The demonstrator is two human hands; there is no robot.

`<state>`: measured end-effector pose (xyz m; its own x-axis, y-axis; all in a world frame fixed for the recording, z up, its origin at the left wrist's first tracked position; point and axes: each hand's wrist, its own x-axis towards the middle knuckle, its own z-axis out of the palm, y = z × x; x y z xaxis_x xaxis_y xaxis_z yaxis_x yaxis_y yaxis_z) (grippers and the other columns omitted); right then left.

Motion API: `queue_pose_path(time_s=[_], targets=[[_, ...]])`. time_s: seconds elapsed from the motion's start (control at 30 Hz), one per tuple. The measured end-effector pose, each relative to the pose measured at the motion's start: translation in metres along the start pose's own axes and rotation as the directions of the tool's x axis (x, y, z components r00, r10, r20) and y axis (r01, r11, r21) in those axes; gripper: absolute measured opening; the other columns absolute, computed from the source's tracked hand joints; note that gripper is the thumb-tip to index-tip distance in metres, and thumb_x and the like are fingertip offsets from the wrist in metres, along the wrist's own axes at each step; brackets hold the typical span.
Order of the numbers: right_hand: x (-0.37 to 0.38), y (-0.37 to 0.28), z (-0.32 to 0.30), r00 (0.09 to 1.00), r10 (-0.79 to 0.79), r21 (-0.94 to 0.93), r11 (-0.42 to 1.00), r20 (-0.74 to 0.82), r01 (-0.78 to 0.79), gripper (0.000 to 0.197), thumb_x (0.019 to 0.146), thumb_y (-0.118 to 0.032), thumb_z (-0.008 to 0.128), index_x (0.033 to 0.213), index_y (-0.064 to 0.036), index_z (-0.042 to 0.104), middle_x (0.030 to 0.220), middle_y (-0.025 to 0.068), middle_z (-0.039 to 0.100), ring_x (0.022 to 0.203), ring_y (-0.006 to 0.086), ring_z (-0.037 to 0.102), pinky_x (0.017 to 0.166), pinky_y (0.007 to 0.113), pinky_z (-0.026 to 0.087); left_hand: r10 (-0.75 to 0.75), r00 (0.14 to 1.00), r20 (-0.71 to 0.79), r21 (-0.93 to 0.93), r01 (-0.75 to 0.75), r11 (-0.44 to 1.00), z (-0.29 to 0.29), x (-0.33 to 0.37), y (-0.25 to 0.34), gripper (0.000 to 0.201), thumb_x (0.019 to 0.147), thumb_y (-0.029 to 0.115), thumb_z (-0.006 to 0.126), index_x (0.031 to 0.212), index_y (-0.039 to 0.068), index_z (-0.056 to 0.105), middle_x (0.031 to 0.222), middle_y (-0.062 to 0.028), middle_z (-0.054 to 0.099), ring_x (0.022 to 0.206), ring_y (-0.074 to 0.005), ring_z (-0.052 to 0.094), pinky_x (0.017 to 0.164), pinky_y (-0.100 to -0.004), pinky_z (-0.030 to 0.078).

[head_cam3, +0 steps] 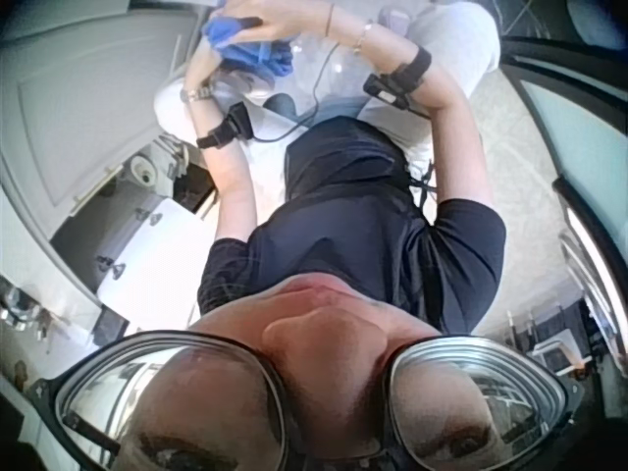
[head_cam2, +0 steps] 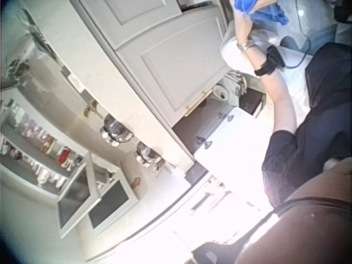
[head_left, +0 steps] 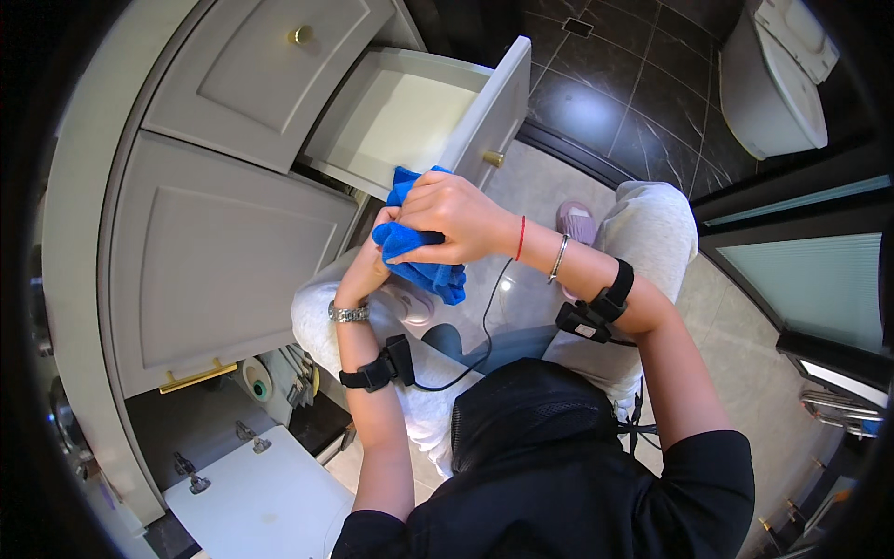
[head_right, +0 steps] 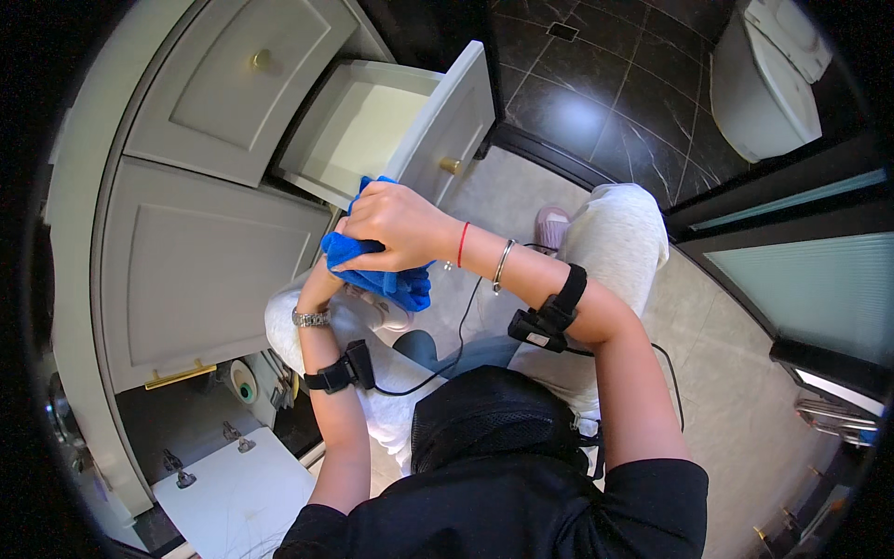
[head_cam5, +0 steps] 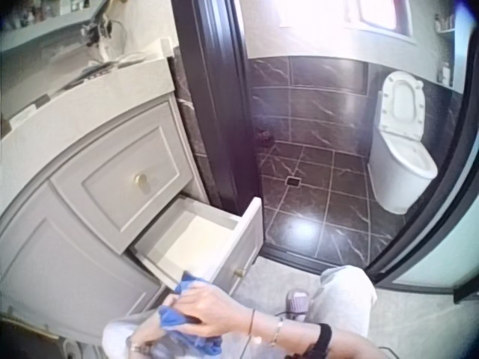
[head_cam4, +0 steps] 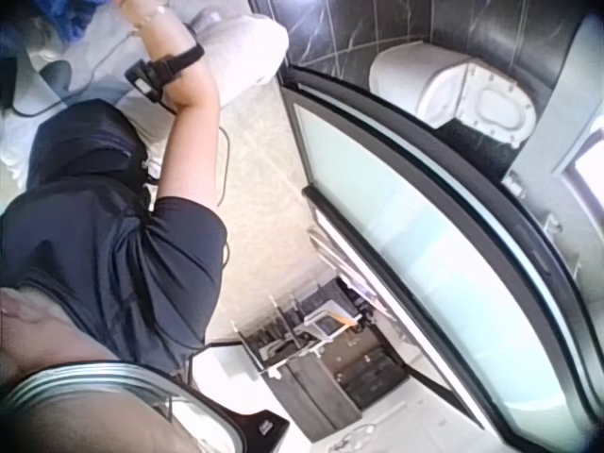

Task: Cleaning the edge of a bathroom drawer with a blue cloth.

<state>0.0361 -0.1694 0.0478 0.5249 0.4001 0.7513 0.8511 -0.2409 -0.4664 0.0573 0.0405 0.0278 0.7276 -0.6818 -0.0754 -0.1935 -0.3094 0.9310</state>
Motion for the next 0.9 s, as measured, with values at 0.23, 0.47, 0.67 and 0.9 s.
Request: queue_pose_path(time_s=[0.23, 0.47, 0.67, 0.9], targets=[[0.004, 0.005, -0.015, 0.998, 0.054, -0.085, 0.995, 0.04, -0.05, 0.03, 0.078, -0.034, 0.071, 0.074, -0.0044, 0.065, 0.069, 0.0089, 0.059, 0.068, 0.0267, 0.058, 0.075, 0.034, 0.043, -0.117, 0.991, -0.063, -0.017, 0.116, 0.993, 0.001, -0.013, -0.015, 0.076, 0.086, 0.071, 0.043, 0.127, 0.007, 0.04, 0.101, -0.0018, 0.047, 0.086, -0.0097, 0.048, 0.077, -0.0241, 0.042], [0.004, 0.048, -0.068, 0.972, 0.228, -0.416, 0.88, -0.054, -0.229, 0.041, 0.087, -0.043, 0.057, 0.08, -0.0058, 0.07, 0.07, 0.0117, 0.063, 0.076, 0.0286, 0.061, 0.084, 0.039, 0.044, -0.043, 0.999, -0.019, -0.02, 0.042, 0.999, 0.005, 0.001, -0.011, 0.049, 0.098, 0.055, 0.037, 0.11, 0.008, 0.041, 0.089, -0.0012, 0.041, 0.074, -0.0094, 0.039, 0.064, -0.0241, 0.038], [0.012, 0.005, -0.024, 0.984, 0.177, -0.47, 0.871, 0.032, -0.141, 0.035, 0.079, -0.04, 0.061, 0.076, -0.0049, 0.066, 0.073, 0.0096, 0.063, 0.079, 0.0272, 0.06, 0.083, 0.039, 0.043, -0.132, 0.991, -0.027, -0.026, 0.131, 0.991, -0.005, -0.009, -0.031, 0.044, 0.098, 0.043, 0.046, 0.12, 0.005, 0.041, 0.092, -0.0023, 0.043, 0.079, -0.0112, 0.042, 0.071, -0.0264, 0.04], [-0.001, -0.004, 0.01, 0.996, 0.06, -0.314, 0.949, 0.069, -0.036, 0.034, 0.075, -0.034, 0.064, 0.094, -0.0068, 0.064, 0.079, 0.0052, 0.062, 0.076, 0.0207, 0.057, 0.082, 0.035, 0.042, -0.143, 0.99, 0.022, 0.101, 0.14, 0.985, -0.003, -0.008, -0.011, 0.043, 0.097, 0.029, 0.05, 0.13, 0.003, 0.042, 0.125, -0.0093, 0.048, 0.118, -0.0178, 0.045, 0.101, -0.0316, 0.037]])
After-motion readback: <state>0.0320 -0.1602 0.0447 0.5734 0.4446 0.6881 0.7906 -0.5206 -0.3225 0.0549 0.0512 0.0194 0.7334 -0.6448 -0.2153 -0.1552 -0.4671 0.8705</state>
